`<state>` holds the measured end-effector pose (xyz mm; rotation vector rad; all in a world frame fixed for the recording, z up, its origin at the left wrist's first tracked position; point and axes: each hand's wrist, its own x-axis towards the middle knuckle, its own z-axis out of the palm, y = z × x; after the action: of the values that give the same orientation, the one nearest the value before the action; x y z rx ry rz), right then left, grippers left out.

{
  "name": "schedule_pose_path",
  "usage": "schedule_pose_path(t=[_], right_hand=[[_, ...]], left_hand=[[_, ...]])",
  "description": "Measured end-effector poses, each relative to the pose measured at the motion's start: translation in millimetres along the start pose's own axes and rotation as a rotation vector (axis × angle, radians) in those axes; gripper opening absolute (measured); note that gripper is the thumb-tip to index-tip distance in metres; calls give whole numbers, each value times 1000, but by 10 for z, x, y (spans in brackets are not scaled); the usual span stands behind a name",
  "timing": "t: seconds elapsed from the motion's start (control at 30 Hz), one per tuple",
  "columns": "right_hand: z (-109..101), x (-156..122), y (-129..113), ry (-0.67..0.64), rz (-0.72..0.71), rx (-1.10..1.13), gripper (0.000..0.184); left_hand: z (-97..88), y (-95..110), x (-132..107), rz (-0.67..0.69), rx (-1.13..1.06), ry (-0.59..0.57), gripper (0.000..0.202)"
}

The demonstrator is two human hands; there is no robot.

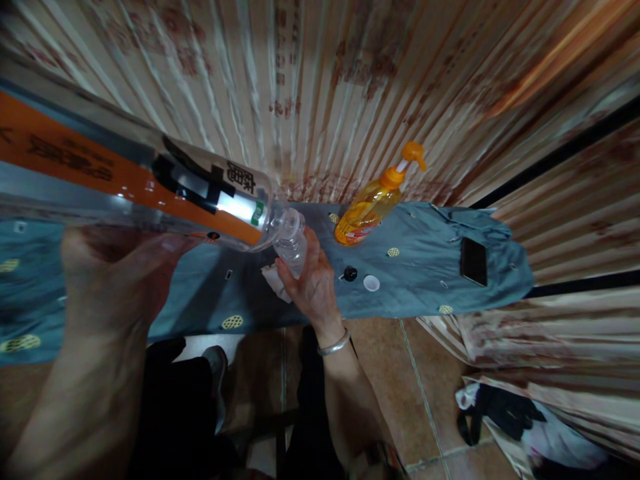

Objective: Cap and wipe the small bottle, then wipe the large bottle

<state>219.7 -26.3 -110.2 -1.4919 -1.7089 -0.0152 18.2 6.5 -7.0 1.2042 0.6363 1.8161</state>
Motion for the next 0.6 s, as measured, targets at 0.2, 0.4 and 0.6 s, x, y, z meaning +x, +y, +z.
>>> schedule_pose_path(t=[0.2, 0.4, 0.6], right_hand=[[-8, -6, -1, -22, -1, -4, 71], [-17, -1, 1, -9, -20, -18, 71], [-27, 7, 0, -56, 15, -1, 74]], left_hand=[[13, 12, -6, 1, 45, 40, 78], [59, 43, 2, -18, 2, 6, 55], [109, 70, 8, -44, -12, -25, 43]])
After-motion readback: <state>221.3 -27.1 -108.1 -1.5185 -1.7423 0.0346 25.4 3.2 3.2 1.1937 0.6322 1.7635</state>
